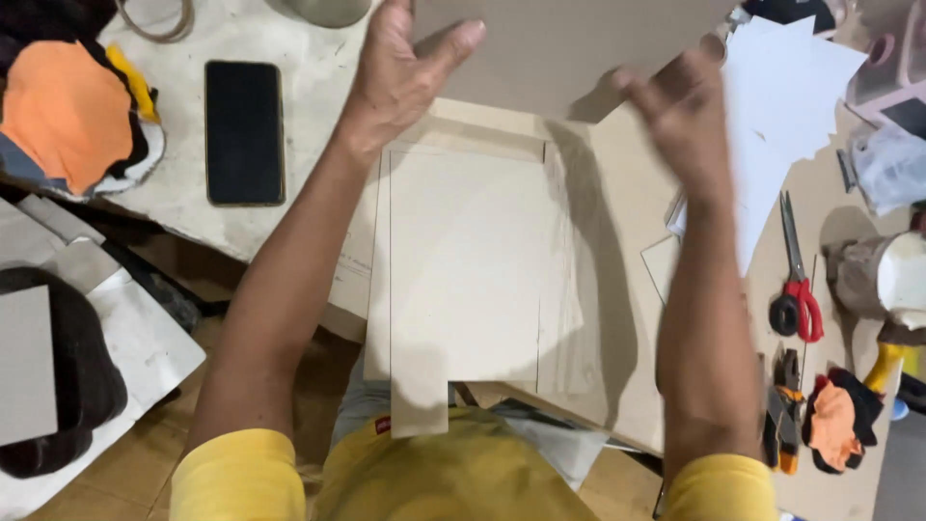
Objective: Measuring, marking, and cutting cardboard sheets into specific sizes using a ruler, pen, and utility knife for a craft or binding project.
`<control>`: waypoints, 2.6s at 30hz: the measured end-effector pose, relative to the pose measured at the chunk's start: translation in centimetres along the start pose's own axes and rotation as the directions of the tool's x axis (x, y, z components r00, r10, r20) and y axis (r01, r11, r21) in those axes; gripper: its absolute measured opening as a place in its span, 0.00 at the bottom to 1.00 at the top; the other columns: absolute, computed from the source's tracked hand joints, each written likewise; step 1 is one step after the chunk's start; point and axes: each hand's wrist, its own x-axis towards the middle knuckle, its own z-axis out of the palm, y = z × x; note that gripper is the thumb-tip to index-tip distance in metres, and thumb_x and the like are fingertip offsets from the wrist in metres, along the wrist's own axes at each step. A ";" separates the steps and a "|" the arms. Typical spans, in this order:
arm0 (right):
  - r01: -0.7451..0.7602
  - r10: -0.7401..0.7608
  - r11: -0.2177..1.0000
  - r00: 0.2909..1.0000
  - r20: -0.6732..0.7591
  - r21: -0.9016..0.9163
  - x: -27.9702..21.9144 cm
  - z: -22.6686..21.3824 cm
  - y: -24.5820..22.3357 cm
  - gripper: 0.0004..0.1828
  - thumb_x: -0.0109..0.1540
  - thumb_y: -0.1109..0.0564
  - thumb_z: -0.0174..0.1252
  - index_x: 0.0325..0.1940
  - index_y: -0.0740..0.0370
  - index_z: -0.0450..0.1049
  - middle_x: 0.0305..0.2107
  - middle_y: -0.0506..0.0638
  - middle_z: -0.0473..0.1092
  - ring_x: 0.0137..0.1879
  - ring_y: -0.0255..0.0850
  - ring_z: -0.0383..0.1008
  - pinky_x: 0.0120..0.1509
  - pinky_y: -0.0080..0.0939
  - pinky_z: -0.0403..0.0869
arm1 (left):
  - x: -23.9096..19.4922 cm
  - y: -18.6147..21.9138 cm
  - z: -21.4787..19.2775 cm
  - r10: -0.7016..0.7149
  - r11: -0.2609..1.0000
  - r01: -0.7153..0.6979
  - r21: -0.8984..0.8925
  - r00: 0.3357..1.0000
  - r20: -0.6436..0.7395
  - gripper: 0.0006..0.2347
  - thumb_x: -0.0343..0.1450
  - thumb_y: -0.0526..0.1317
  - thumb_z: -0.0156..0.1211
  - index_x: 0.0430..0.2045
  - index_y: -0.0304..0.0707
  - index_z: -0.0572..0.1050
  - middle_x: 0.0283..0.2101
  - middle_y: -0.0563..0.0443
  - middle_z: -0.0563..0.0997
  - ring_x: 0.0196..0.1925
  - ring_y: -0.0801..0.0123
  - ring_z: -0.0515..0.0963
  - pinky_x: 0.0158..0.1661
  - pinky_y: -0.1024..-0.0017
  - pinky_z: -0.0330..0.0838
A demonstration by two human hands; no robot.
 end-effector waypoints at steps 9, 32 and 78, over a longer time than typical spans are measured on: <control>-0.179 0.203 0.972 0.965 -0.165 0.149 -1.0 3.6 6.1 0.10 0.73 0.58 0.59 0.48 0.68 0.67 0.44 0.57 0.73 0.53 0.47 0.75 0.59 0.49 0.84 | 0.1 -2.2 0.4 -0.129 0.988 0.123 0.089 0.990 0.059 0.26 0.80 0.45 0.61 0.68 0.32 0.58 0.71 0.39 0.68 0.77 0.56 0.61 0.76 0.65 0.52; -0.469 0.465 0.883 0.880 -0.097 -0.015 -6.6 0.9 -0.8 0.26 0.72 0.43 0.60 0.33 0.52 0.51 0.27 0.54 0.75 0.44 0.42 0.85 0.35 0.35 0.64 | -1.1 1.7 0.6 -0.253 0.947 0.197 0.253 0.945 0.209 0.28 0.75 0.45 0.64 0.67 0.33 0.59 0.69 0.37 0.68 0.72 0.51 0.67 0.67 0.59 0.62; -0.352 0.895 -0.184 0.327 0.304 0.918 -26.2 18.3 -17.1 0.20 0.58 0.61 0.64 0.52 0.70 0.70 0.55 0.64 0.75 0.52 0.52 0.81 0.51 0.43 0.81 | -2.0 6.7 9.3 -0.808 0.576 0.209 0.790 0.001 0.589 0.19 0.65 0.40 0.73 0.49 0.46 0.75 0.49 0.55 0.82 0.48 0.65 0.80 0.47 0.68 0.70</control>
